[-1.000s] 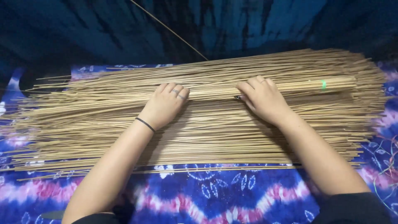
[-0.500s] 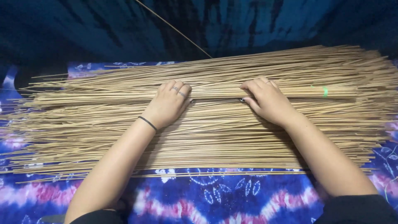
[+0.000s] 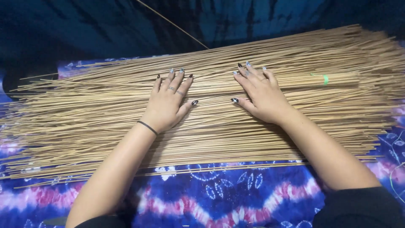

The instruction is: Sorting and bundling long wooden sticks on a work surface.

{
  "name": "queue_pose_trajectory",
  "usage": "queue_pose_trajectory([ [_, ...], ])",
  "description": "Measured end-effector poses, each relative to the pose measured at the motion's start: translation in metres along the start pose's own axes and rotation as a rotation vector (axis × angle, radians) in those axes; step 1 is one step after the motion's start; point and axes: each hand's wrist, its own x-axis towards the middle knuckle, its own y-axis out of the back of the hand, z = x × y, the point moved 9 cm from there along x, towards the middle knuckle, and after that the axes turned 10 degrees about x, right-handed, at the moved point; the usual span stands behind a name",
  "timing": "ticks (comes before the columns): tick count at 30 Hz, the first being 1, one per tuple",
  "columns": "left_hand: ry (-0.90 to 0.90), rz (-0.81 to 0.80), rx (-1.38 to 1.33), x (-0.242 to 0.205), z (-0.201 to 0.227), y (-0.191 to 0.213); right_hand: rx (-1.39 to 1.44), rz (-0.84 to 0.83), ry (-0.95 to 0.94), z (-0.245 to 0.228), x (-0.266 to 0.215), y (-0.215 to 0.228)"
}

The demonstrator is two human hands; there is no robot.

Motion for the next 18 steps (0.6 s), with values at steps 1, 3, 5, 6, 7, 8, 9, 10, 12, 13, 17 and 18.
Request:
queue_pose_trajectory([
  [1,0.003,0.006,-0.011,0.0,0.0,0.001,-0.019,0.006,-0.011,-0.002,0.0,0.002],
  [3,0.016,0.002,-0.002,-0.002,0.002,0.003,-0.02,0.015,-0.008,-0.003,-0.002,0.002],
  [5,0.028,-0.004,0.006,-0.005,0.004,0.002,-0.02,0.024,-0.007,-0.004,-0.005,0.002],
  [6,0.022,0.035,0.009,-0.007,0.006,0.004,-0.025,0.056,0.016,-0.008,-0.007,0.005],
  [7,0.021,0.076,0.012,-0.01,0.007,0.006,-0.031,0.089,0.043,-0.012,-0.009,0.008],
  [8,0.025,0.074,0.012,-0.016,0.015,0.008,-0.03,0.086,0.046,-0.017,-0.019,0.01],
  [9,-0.045,0.158,0.049,-0.024,0.028,0.017,-0.068,0.109,0.109,-0.028,-0.029,0.015],
  [10,-0.115,0.24,0.087,-0.034,0.041,0.027,-0.105,0.133,0.173,-0.039,-0.039,0.018],
  [12,-0.199,0.285,0.091,-0.058,0.067,0.028,0.002,0.041,0.196,-0.056,-0.063,0.014],
  [13,-0.297,0.336,0.09,-0.071,0.087,0.031,0.102,-0.046,0.205,-0.064,-0.078,0.01],
  [17,-0.307,0.277,0.03,-0.103,0.111,0.019,0.295,-0.175,0.155,-0.062,-0.12,-0.016],
  [18,-0.247,0.133,-0.057,-0.104,0.107,0.011,0.25,-0.165,0.132,-0.059,-0.126,-0.019],
])
